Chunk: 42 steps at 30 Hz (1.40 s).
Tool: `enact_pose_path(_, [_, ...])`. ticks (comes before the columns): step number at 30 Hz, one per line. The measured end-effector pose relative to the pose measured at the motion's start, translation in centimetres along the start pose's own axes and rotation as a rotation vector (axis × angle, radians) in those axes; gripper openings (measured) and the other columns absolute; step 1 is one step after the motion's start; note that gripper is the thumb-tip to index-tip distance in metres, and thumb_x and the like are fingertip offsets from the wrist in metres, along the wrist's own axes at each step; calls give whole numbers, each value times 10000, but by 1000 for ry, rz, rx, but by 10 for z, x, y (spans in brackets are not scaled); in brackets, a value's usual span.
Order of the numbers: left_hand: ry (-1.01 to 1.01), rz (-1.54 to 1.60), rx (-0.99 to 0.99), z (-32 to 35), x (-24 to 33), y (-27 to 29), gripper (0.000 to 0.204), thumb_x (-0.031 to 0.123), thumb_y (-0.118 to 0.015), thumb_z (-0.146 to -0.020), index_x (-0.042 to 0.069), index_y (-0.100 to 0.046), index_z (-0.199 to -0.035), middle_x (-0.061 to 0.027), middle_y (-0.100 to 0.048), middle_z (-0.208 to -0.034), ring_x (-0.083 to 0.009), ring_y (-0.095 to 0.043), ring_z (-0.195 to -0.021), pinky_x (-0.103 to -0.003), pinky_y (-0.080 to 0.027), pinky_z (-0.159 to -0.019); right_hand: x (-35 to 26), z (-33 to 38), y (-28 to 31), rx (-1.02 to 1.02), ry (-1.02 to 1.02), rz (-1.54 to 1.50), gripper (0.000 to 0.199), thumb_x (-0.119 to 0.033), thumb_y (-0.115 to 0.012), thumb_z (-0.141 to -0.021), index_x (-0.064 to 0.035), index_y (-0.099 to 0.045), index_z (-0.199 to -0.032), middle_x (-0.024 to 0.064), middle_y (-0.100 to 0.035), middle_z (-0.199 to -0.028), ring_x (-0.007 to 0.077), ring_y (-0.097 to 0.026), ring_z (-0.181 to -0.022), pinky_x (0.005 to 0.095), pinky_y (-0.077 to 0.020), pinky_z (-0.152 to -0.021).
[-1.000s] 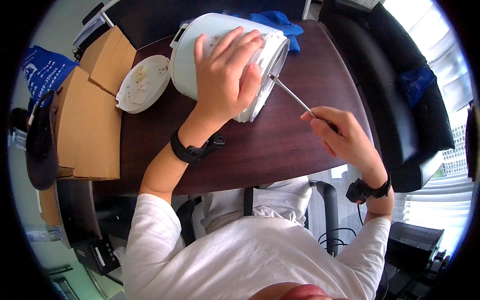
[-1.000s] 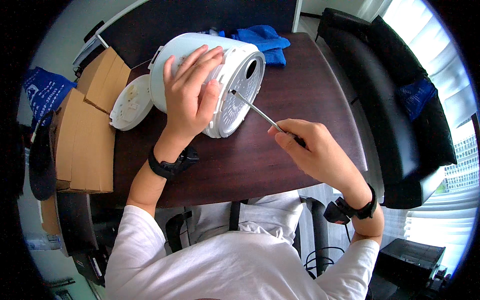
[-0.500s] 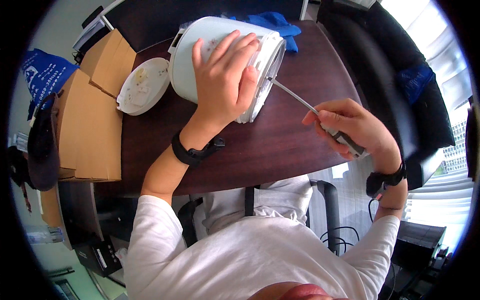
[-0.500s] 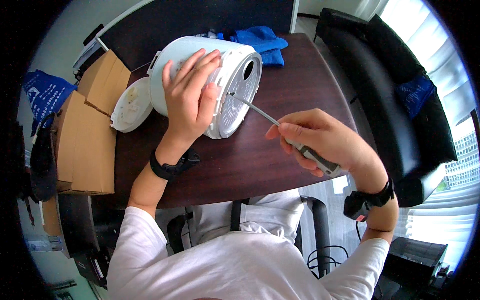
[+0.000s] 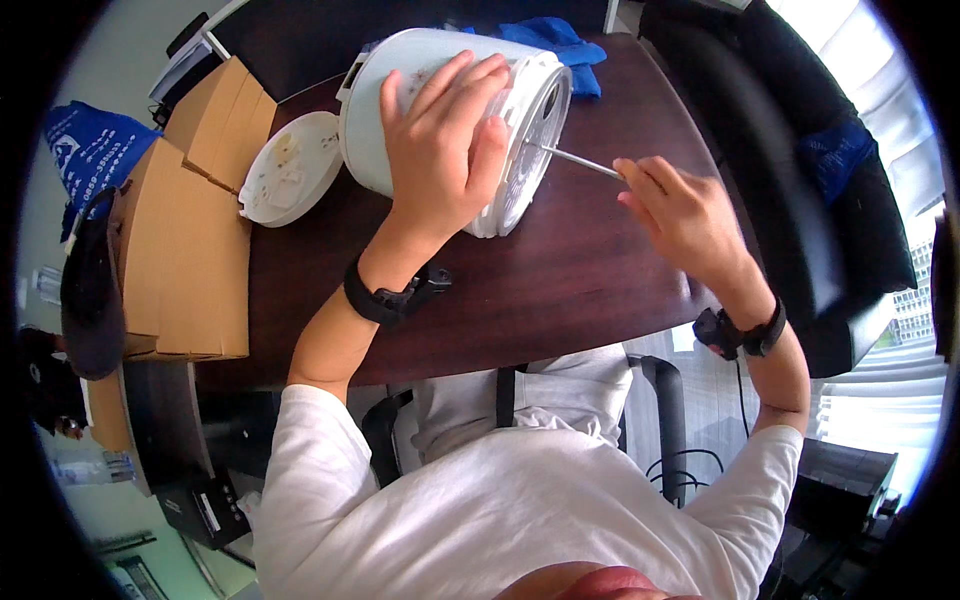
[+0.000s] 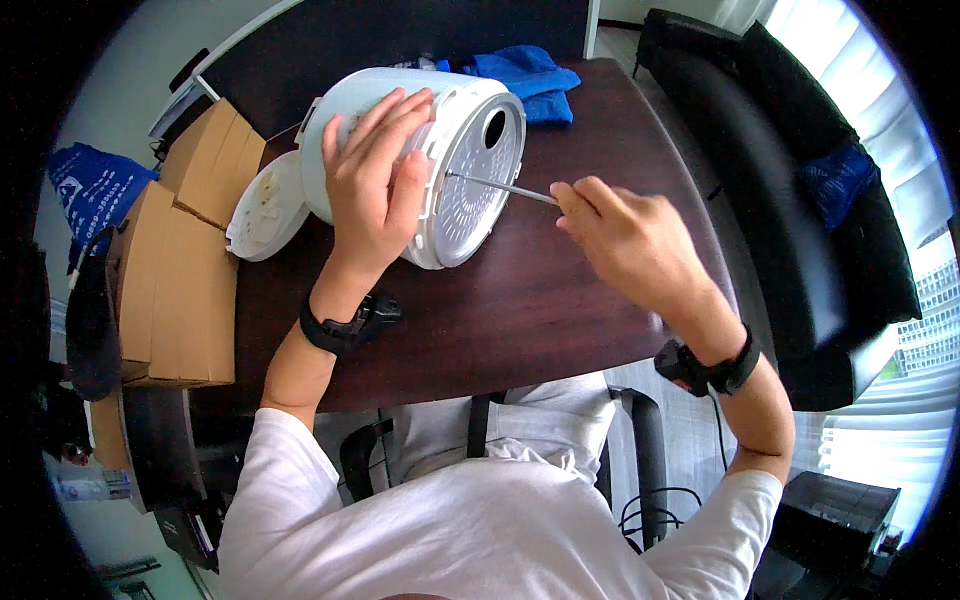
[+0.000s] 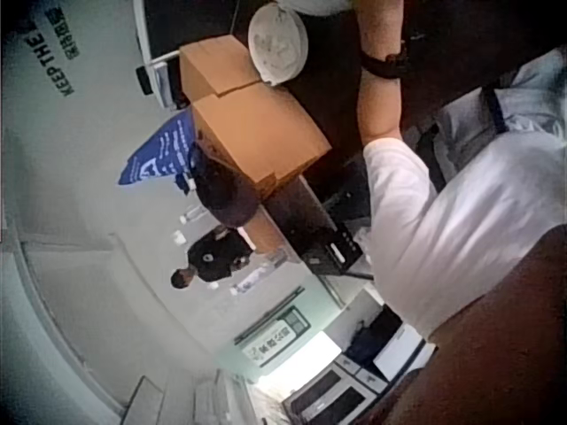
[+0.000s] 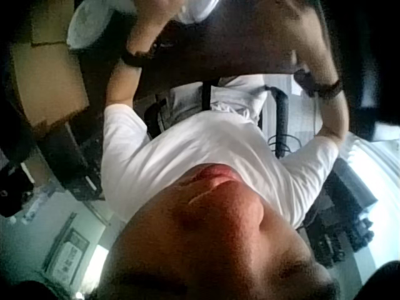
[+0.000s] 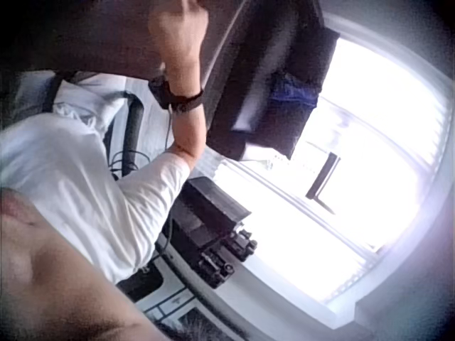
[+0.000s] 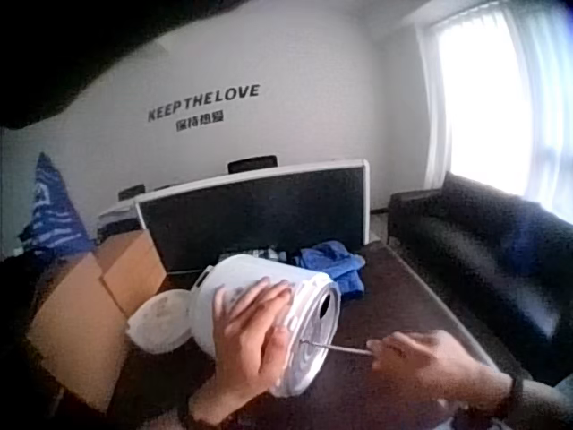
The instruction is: The person uses a screwdriver to remove screws from the bottom of a white cylindrical appliance. They rotate the appliance to access different screws and place the removed screws on a plate on the table.
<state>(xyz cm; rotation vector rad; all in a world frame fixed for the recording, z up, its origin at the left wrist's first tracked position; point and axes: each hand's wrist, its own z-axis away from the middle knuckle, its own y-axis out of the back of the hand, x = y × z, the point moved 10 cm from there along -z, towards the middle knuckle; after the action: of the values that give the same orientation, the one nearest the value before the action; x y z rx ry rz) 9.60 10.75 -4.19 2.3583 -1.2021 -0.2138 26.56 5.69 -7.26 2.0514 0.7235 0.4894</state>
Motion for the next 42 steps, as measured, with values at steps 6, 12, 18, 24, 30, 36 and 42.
enact_pose_path(6, [-30, 39, -81, -2, 0, -1, 309, 190, -510, -899, 64, -665, -1135, -68, -672, -1236, -274, -553, -1247, -511, -216, -1089, 14, -11, 14, 90, 217, 314, 282, -95, -690, -814, -119, -688, -1095, 31, -587, -951, 148, -595, -738, 288, -515, -597])
enact_pose_path(12, [-37, -16, -89, -2, 4, -1, 323, 226, -569, -863, 76, -672, -1130, -58, -670, -1223, -260, -572, -1205, -544, -234, -1057, 38, 14, -32, -39, -227, -630, 204, -115, -668, -897, -41, -673, -1088, 65, -579, -840, 130, -581, -729, 252, -450, -580])
enact_pose_path(18, [-34, 2, -271, -12, -12, 10, 465, 384, -638, -861, 74, -656, -1208, -112, -605, -1333, -310, -501, -1300, -469, -255, -1110, 48, 38, -82, 34, -800, -1381, 242, -184, -582, -977, -11, -597, -1146, -15, -535, -737, 53, -507, -557, 216, -383, -488])
enact_pose_path(24, [216, -342, -173, 4, -112, 30, 765, 648, -676, -784, 88, -598, -1299, -184, -537, -1371, -365, -408, -1348, -488, -304, -1096, 60, -7, -62, 226, -672, -1255, 393, -307, -671, -929, -9, -576, -1167, 15, -543, -748, 76, -564, -585, 214, -424, -499])
enact_pose_path(30, [511, 327, -258, 9, -147, 4, 895, 700, -664, -752, 43, -534, -1346, -207, -564, -1305, -308, -565, -1191, -381, -445, -1003, 112, -42, -74, 315, -581, -770, 655, -495, -765, -817, 13, -602, -1199, 37, -589, -689, 72, -544, -539, 210, -394, -483])
enact_pose_path(36, [491, 299, -245, 20, -148, 11, 839, 617, -689, -803, 39, -494, -1380, -136, -599, -1238, -221, -603, -1101, -346, -463, -961, 108, -47, -112, 274, -655, -1124, 449, -401, -776, -839, -7, -671, -1026, -5, -569, -621, 57, -498, -469, 206, -347, -416])
enact_pose_path(42, [398, 143, -203, 20, -111, 29, 848, 628, -679, -808, 32, -486, -1380, -159, -598, -1251, -251, -588, -1136, -363, -453, -980, 86, -48, -79, 310, -553, -1133, 341, -354, -724, -897, -25, -661, -963, -10, -581, -645, 50, -496, -499, 210, -370, -439])
